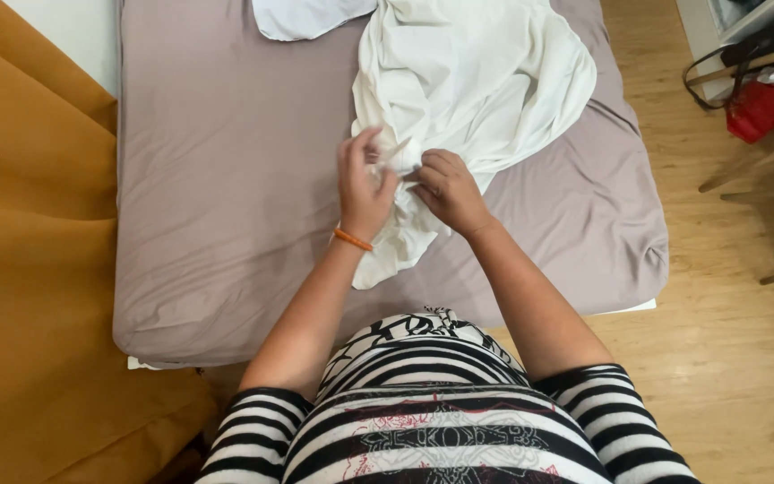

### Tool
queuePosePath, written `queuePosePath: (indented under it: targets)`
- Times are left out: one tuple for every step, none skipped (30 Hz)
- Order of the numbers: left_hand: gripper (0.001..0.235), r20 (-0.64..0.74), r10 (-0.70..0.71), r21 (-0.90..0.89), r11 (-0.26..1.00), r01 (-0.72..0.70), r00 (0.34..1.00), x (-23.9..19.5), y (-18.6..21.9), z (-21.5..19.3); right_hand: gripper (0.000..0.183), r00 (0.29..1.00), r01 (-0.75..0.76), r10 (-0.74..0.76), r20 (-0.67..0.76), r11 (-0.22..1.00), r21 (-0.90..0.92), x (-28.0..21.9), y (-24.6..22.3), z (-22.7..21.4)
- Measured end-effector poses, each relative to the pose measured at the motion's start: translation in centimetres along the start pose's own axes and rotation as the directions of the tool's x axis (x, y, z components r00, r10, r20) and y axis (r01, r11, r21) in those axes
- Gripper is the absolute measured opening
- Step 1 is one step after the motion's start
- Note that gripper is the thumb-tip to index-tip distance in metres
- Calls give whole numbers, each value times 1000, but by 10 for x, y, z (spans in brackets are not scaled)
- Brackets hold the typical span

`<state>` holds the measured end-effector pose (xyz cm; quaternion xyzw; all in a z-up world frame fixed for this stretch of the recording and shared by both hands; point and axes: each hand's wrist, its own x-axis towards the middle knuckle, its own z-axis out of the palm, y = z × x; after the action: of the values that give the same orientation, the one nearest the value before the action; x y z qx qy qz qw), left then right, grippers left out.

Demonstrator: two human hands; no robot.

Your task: Folding a white fitted sheet on a bed.

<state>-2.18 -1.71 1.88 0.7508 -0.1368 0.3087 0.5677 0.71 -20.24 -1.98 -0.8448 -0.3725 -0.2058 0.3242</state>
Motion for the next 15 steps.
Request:
queuePosePath:
  targets:
    - [48, -1, -4, -1, 1000, 4, 1000, -22, -18, 4, 26, 1000, -1, 1, 3, 1000, 1, 1, 0, -1]
    - [33, 36, 100, 37, 994, -101, 994, -42, -36, 7, 24, 998, -58, 58, 29, 998, 22, 3, 1, -2]
    - [22, 74, 201, 71, 976, -207, 977, -62, -55, 11, 22, 992, -116, 114, 55, 992, 43, 5, 2, -3]
    - [22, 72, 202, 71, 976, -207, 977, -71, -59, 15, 22, 992, -115, 112, 56, 993, 41, 8, 0, -7]
    - [21, 204, 86, 39, 995, -96, 975, -80, -63, 20, 21, 993, -108, 105, 44, 993, 55, 11, -2, -10]
    - [20, 337, -29, 23, 999, 23, 941, -91, -66, 23, 21, 994, -103, 101, 33, 992, 71, 12, -5, -14]
    - [20, 337, -32, 23, 999, 25, 941, -97, -80, 28, 21, 994, -104, 102, 36, 992, 72, 13, -12, -20]
    - [20, 217, -94, 61, 995, 82, 972, -101, -95, 35, 21, 989, -144, 140, 48, 984, 106, 16, -16, -27]
    - [21, 93, -152, 92, 985, 143, 984, -105, -109, 42, 21, 982, -185, 178, 62, 973, 140, 18, -20, -34]
    - [21, 91, -150, 89, 986, 142, 985, -101, -113, 39, 21, 982, -183, 176, 62, 974, 137, 21, -21, -40]
    - [26, 135, -162, 119, 982, 146, 977, -98, -116, 36, 22, 985, -172, 166, 56, 973, 155, 23, -22, -46]
    - [33, 180, -178, 149, 977, 152, 967, -98, -119, 33, 22, 986, -165, 158, 52, 971, 175, 22, -24, -52]
    - [33, 180, -180, 147, 977, 154, 967, -102, -129, 27, 22, 986, -166, 158, 54, 971, 173, 20, -15, -56]
    - [42, 344, -237, 251, 956, 154, 909, -105, -139, 20, 21, 984, -176, 178, -3, 978, 115, 19, -7, -59]
    - [53, 489, -303, 351, 927, 133, 818, -108, -150, 13, 20, 979, -189, 193, -60, 980, 58, 18, 1, -63]
